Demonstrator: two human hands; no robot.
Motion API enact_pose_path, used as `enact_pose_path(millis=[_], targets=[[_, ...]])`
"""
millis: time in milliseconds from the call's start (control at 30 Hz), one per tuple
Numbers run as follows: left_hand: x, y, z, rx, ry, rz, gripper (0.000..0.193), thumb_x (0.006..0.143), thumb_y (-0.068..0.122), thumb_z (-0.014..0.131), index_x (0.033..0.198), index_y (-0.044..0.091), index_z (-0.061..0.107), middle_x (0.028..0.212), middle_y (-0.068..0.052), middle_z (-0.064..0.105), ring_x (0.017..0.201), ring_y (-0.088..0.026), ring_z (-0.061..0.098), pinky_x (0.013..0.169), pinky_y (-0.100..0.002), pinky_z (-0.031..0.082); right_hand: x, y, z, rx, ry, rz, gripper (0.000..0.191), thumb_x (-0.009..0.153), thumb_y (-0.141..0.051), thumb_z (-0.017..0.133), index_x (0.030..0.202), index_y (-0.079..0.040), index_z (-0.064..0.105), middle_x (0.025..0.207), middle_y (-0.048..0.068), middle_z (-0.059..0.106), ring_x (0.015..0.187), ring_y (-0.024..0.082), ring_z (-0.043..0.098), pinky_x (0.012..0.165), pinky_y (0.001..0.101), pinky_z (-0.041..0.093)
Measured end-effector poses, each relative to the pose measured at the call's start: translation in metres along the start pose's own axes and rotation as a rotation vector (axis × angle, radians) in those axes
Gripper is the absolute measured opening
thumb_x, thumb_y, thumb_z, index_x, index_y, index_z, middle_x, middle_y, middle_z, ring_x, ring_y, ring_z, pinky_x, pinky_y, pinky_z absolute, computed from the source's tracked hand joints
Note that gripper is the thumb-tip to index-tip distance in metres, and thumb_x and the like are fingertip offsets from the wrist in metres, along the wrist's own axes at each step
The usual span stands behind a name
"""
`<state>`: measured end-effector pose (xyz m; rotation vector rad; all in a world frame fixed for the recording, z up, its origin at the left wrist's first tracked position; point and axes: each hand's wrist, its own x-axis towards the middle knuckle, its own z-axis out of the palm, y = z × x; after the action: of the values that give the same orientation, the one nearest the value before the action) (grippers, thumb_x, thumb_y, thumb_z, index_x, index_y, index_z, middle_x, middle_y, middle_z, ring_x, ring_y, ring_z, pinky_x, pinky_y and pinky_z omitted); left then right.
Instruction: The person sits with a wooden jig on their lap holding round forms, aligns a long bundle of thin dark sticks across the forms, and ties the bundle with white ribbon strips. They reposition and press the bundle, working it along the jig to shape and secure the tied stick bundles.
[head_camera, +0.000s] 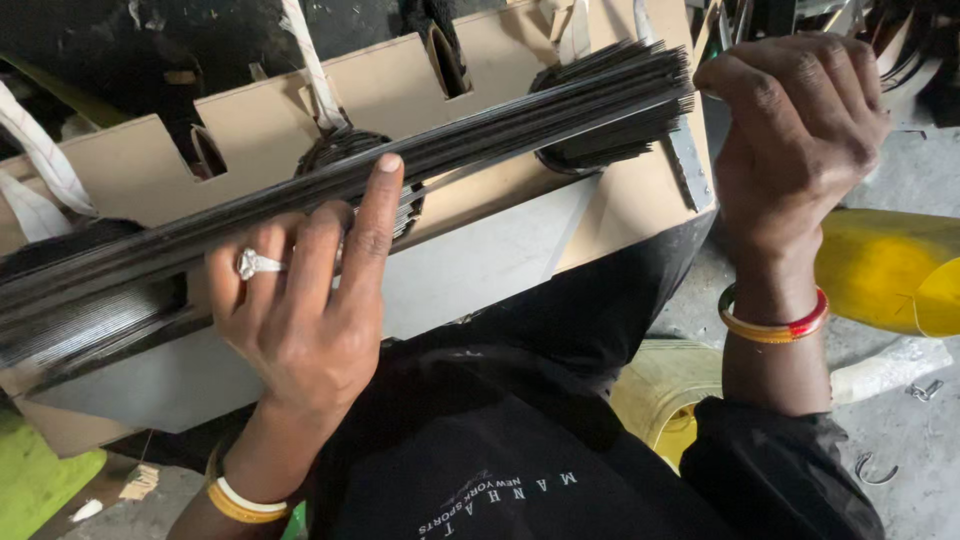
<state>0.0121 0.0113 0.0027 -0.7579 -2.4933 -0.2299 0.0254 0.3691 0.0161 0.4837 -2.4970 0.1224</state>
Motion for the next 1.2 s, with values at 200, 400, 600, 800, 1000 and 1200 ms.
enact_pose_path(millis=[200, 400, 600, 800, 1000, 1200], targets=[[0.003, 0.009, -0.014, 0.025, 0.005, 0.005, 0.040, 0.109, 0.006, 0.074, 0.145, 0.023, 0.069, 0.092, 0.005, 0.061, 0.082, -0.012, 0.054, 0.081, -0.032, 0.041, 0.006, 0.000, -0.004, -0.028, -0.009, -0.019, 0.013, 0.100, 0.002, 0.064, 0.103, -0.007, 0.073, 0.108, 0.004, 0.074, 0.106, 0.017, 0.069, 0.102, 0.0322, 0.048], [0.001, 0.007, 0.001, -0.053, 0.034, -0.054, 0.038, 0.113, 0.010, 0.071, 0.148, 0.023, 0.063, 0.094, 0.004, 0.059, 0.085, -0.012, 0.054, 0.081, -0.032, 0.040, 0.007, 0.001, -0.009, -0.162, -0.020, -0.104, 0.015, 0.102, 0.002, 0.064, 0.103, -0.007, 0.077, 0.106, 0.005, 0.075, 0.105, 0.018, 0.069, 0.104, 0.0326, 0.049], [-0.012, 0.019, -0.008, 0.019, 0.062, -0.001, 0.047, 0.106, 0.002, 0.070, 0.149, 0.019, 0.066, 0.098, 0.002, 0.057, 0.090, -0.015, 0.056, 0.083, -0.035, 0.040, 0.006, 0.006, -0.011, -0.035, -0.012, -0.062, 0.016, 0.099, 0.004, 0.063, 0.105, -0.006, 0.075, 0.110, 0.007, 0.072, 0.105, 0.020, 0.066, 0.102, 0.0335, 0.048], [0.005, 0.017, -0.002, -0.068, 0.046, -0.008, 0.045, 0.108, 0.008, 0.075, 0.150, 0.019, 0.066, 0.100, -0.001, 0.056, 0.093, -0.018, 0.057, 0.088, -0.037, 0.044, -0.001, 0.002, -0.006, -0.025, 0.043, -0.040, 0.018, 0.097, 0.004, 0.066, 0.110, -0.004, 0.076, 0.114, 0.009, 0.067, 0.110, 0.023, 0.063, 0.101, 0.0348, 0.048], [0.005, 0.004, -0.008, -0.158, 0.032, -0.033, 0.030, 0.100, 0.010, 0.078, 0.129, 0.012, 0.071, 0.101, -0.003, 0.064, 0.092, -0.019, 0.063, 0.084, -0.039, 0.045, -0.013, -0.006, 0.005, 0.082, 0.094, 0.129, 0.024, 0.094, 0.005, 0.072, 0.115, -0.004, 0.078, 0.119, 0.011, 0.062, 0.117, 0.025, 0.061, 0.099, 0.0347, 0.051], [-0.004, -0.004, -0.012, -0.128, 0.059, -0.011, 0.021, 0.100, 0.010, 0.078, 0.121, 0.011, 0.075, 0.111, -0.003, 0.069, 0.098, -0.017, 0.063, 0.089, -0.037, 0.044, -0.016, -0.006, 0.005, 0.023, 0.066, 0.216, 0.018, 0.094, 0.001, 0.075, 0.109, -0.007, 0.080, 0.118, 0.007, 0.064, 0.114, 0.021, 0.061, 0.089, 0.0340, 0.048]])
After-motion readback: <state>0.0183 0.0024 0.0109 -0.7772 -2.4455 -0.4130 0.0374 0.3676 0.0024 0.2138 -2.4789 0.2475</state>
